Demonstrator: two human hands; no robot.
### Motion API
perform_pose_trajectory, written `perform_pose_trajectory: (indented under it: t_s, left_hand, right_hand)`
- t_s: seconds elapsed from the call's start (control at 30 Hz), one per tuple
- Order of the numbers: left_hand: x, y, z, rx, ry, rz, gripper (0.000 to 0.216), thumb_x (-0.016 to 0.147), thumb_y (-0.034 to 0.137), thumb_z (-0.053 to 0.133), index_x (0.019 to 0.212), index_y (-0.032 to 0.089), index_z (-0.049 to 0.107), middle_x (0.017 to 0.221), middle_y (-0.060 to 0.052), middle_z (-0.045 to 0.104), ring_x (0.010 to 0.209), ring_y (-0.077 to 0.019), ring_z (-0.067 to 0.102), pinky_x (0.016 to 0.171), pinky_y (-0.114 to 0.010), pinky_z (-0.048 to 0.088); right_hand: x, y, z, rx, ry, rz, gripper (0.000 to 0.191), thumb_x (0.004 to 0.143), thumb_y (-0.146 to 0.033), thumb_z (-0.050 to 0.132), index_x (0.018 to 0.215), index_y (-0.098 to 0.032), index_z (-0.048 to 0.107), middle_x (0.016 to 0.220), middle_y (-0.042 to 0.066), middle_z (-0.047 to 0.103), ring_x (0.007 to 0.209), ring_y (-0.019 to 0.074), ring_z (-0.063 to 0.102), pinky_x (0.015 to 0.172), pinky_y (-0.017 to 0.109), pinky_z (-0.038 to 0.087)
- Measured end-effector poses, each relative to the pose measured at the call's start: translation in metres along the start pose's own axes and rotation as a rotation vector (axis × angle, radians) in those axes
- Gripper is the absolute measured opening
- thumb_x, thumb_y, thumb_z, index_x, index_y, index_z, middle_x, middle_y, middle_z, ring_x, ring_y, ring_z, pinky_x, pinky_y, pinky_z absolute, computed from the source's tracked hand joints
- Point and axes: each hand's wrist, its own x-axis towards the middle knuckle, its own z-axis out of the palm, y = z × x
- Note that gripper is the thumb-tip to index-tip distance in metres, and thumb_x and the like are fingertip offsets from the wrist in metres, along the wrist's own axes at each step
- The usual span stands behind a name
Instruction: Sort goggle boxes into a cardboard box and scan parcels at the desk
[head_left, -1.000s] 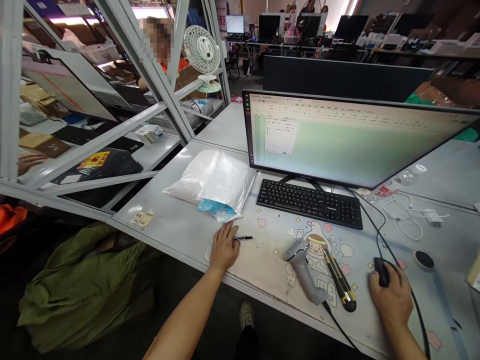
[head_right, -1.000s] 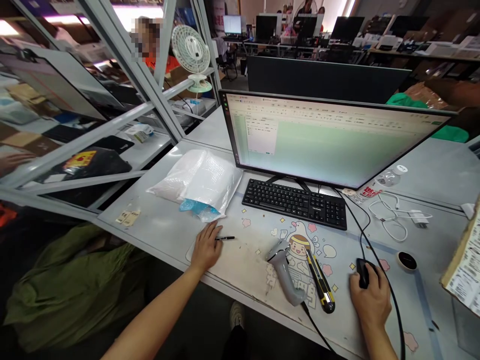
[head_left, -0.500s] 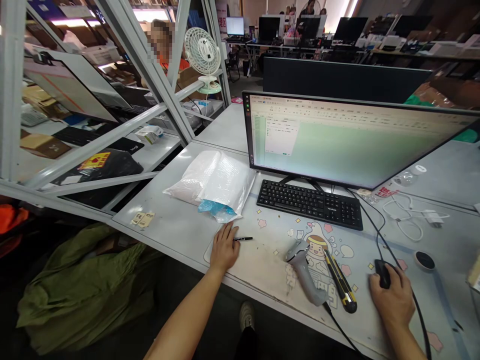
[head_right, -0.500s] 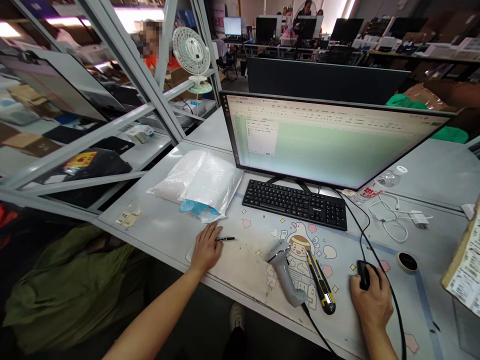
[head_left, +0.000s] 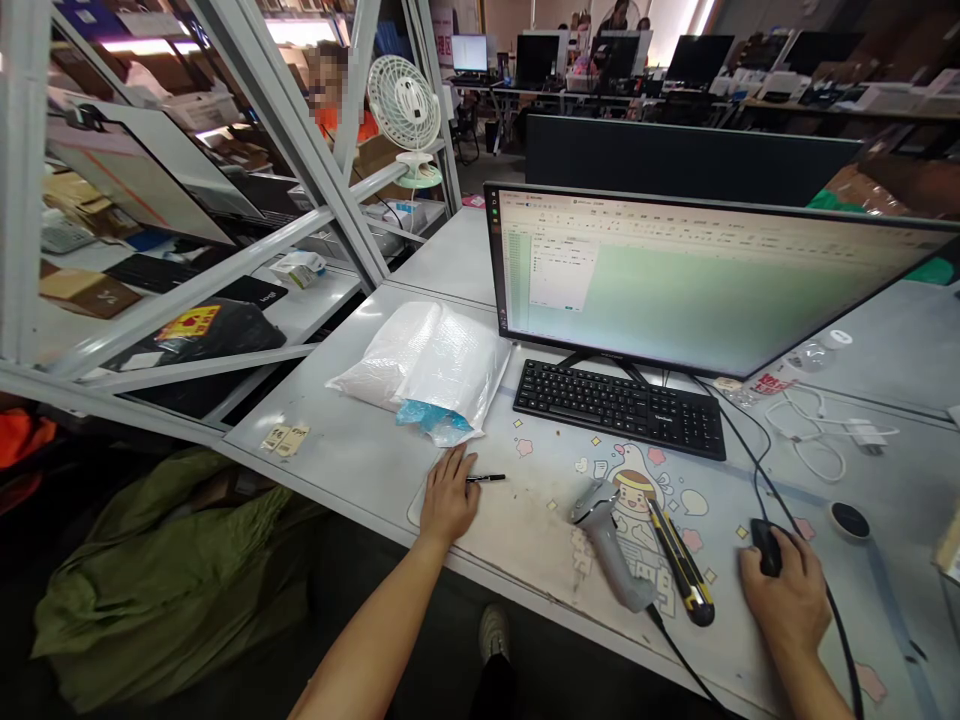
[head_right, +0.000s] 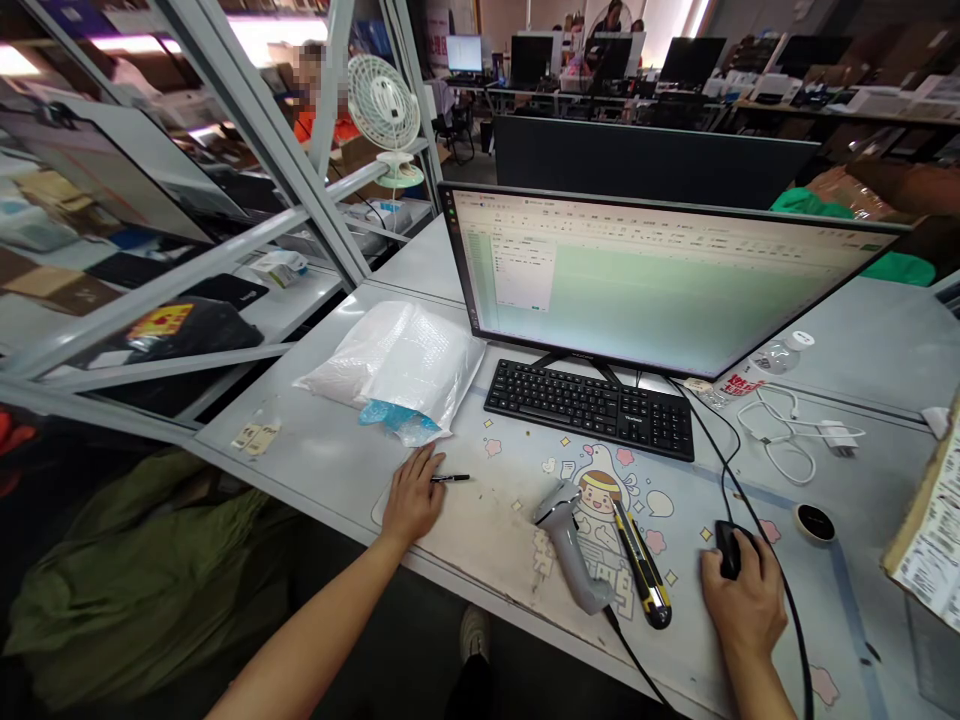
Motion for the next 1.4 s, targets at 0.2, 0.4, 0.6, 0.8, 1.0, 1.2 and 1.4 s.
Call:
perform_pose_trajectory:
  t_s: [0.2, 0.4, 0.6, 0.8, 1.0, 1.2, 1.4]
  left_hand:
    - [0.000, -0.001, 0.001, 0.013, -0.008, 0.001, 0.052, 0.097, 0.020, 0.050, 0.147, 0.019, 0.063, 0.166, -0.013, 0.053, 0.157, -0.0355, 0.044, 0.125, -0.057, 0.040]
    - [0.000, 0.000, 0.001, -0.004, -0.002, -0.005, 0.052, 0.096, 0.020, 0.051, 0.146, 0.021, 0.064, 0.166, -0.012, 0.053, 0.157, -0.0351, 0.044, 0.126, -0.057, 0.039]
    - [0.000, 0.000, 0.000, -0.007, -0.004, -0.005, 0.051, 0.097, 0.020, 0.050, 0.147, 0.021, 0.064, 0.166, -0.012, 0.054, 0.157, -0.0347, 0.044, 0.126, -0.056, 0.039]
    - [0.000, 0.000, -0.001, -0.002, -0.001, 0.000, 0.051, 0.097, 0.019, 0.049, 0.146, 0.019, 0.064, 0.165, -0.013, 0.054, 0.156, -0.0350, 0.046, 0.125, -0.056, 0.040]
    - [0.000, 0.000, 0.000, 0.005, -0.004, 0.002, 0.051, 0.096, 0.019, 0.051, 0.146, 0.020, 0.064, 0.165, -0.012, 0.054, 0.156, -0.0348, 0.046, 0.125, -0.056, 0.041]
    - [0.000, 0.000, 0.000, 0.001, -0.007, 0.001, 0.051, 0.097, 0.020, 0.051, 0.146, 0.020, 0.063, 0.166, -0.012, 0.054, 0.157, -0.0351, 0.045, 0.126, -0.057, 0.040]
    - [0.000, 0.001, -0.001, -0.004, -0.002, 0.008, 0.050, 0.097, 0.019, 0.050, 0.146, 0.019, 0.063, 0.165, -0.012, 0.054, 0.157, -0.0343, 0.045, 0.126, -0.056, 0.040]
  right_hand:
    - [0.001, -0.003, -0.003, 0.004, -0.007, 0.009, 0.057, 0.086, -0.042, 0.063, 0.136, -0.015, 0.072, 0.141, 0.019, 0.066, 0.116, 0.0399, 0.068, 0.091, 0.049, 0.054]
    - [0.000, -0.001, -0.001, 0.007, 0.001, 0.028, 0.058, 0.088, -0.041, 0.063, 0.138, -0.014, 0.072, 0.146, 0.020, 0.065, 0.121, 0.0435, 0.067, 0.094, 0.053, 0.056]
    - [0.000, 0.004, 0.002, 0.014, 0.007, 0.010, 0.059, 0.090, -0.042, 0.062, 0.139, -0.011, 0.071, 0.146, 0.023, 0.064, 0.125, 0.0448, 0.065, 0.098, 0.055, 0.055]
    - [0.000, 0.007, 0.003, 0.034, 0.002, 0.007, 0.058, 0.090, -0.040, 0.063, 0.140, -0.011, 0.071, 0.147, 0.023, 0.062, 0.125, 0.0447, 0.064, 0.100, 0.056, 0.054]
    - [0.000, 0.006, 0.003, 0.040, -0.003, 0.001, 0.057, 0.090, -0.040, 0.063, 0.140, -0.013, 0.070, 0.147, 0.022, 0.062, 0.125, 0.0437, 0.063, 0.099, 0.054, 0.054]
    - [0.001, 0.004, 0.002, 0.027, 0.007, 0.000, 0.058, 0.091, -0.043, 0.061, 0.137, -0.010, 0.072, 0.146, 0.022, 0.064, 0.125, 0.0434, 0.064, 0.096, 0.051, 0.053]
    - [0.000, 0.008, 0.005, 0.027, 0.013, -0.016, 0.057, 0.091, -0.043, 0.061, 0.136, -0.011, 0.073, 0.146, 0.020, 0.064, 0.124, 0.0425, 0.065, 0.096, 0.050, 0.052]
